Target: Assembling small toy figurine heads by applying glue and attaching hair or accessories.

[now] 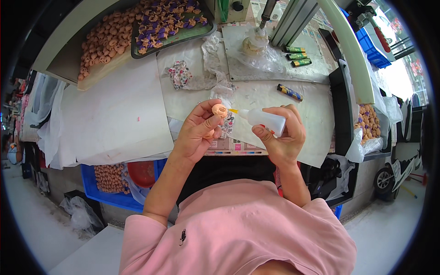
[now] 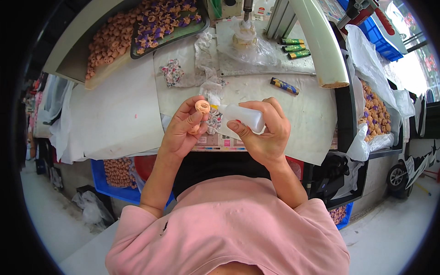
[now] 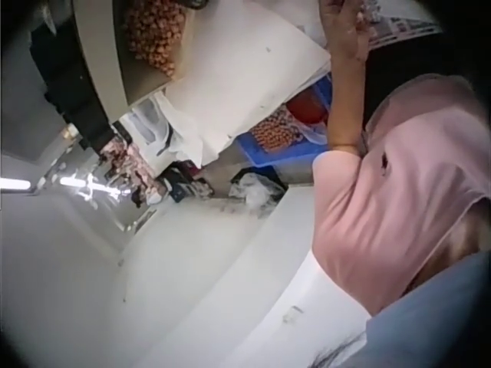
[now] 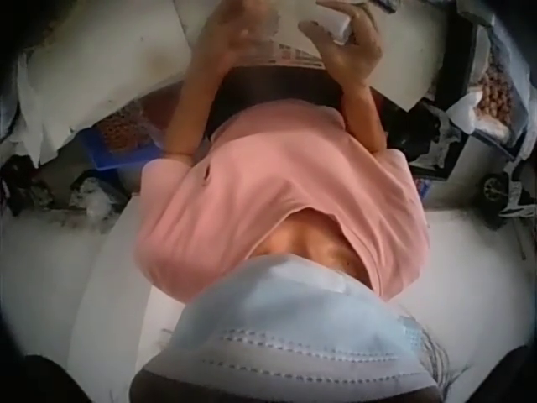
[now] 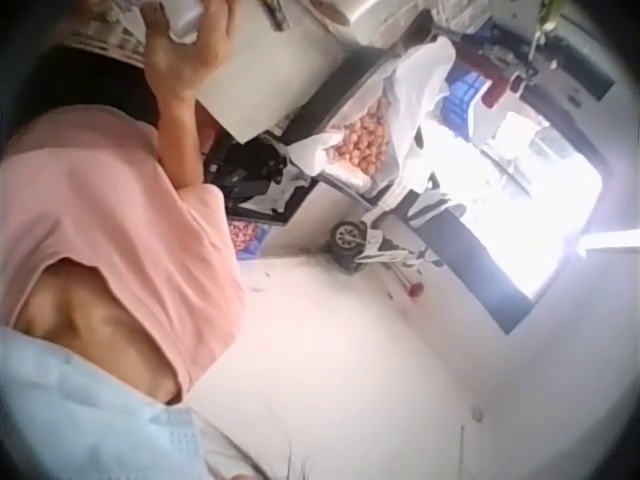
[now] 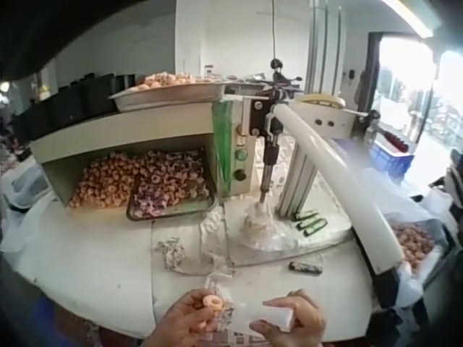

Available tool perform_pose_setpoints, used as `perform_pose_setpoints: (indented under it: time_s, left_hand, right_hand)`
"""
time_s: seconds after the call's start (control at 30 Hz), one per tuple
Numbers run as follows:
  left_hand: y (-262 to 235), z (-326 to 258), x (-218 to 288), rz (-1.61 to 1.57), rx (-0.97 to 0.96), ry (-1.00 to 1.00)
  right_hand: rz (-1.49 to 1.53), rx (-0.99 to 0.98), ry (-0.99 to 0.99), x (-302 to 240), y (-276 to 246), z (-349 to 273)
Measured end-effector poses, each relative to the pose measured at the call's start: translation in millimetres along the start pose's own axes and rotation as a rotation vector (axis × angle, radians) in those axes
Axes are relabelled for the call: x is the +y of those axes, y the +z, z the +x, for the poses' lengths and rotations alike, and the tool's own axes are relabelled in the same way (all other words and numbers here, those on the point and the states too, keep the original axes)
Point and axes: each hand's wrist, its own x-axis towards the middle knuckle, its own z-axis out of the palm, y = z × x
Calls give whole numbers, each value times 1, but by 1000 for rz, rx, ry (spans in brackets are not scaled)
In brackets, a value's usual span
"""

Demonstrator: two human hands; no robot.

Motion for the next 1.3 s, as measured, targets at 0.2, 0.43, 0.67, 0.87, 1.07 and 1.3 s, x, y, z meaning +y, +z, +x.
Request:
perform_pose_setpoints:
  time_s: [0.2, 0.43, 0.67, 0.87, 1.07, 1.3]
  left_hand:
    - [1, 2, -2, -9, 11, 12]
    - [4, 2, -3, 1, 28, 18]
    - [2, 3, -5, 10, 10, 26]
    - [3, 3, -6, 7, 13, 19]
    - [-2, 7, -4, -15, -8, 43]
    - [-10, -12, 21, -115, -20, 67]
  right_hand:
    - [-34, -18, -17, 0, -5, -1]
    - [-14, -14, -23, -4, -7, -1]
    - [-16, -17, -40, 1, -6, -1]
    - [-39, 2, -39, 5, -9, -1]
    - [-42, -21, -53, 8, -6, 4]
    - [84, -45, 150, 21, 22, 12]
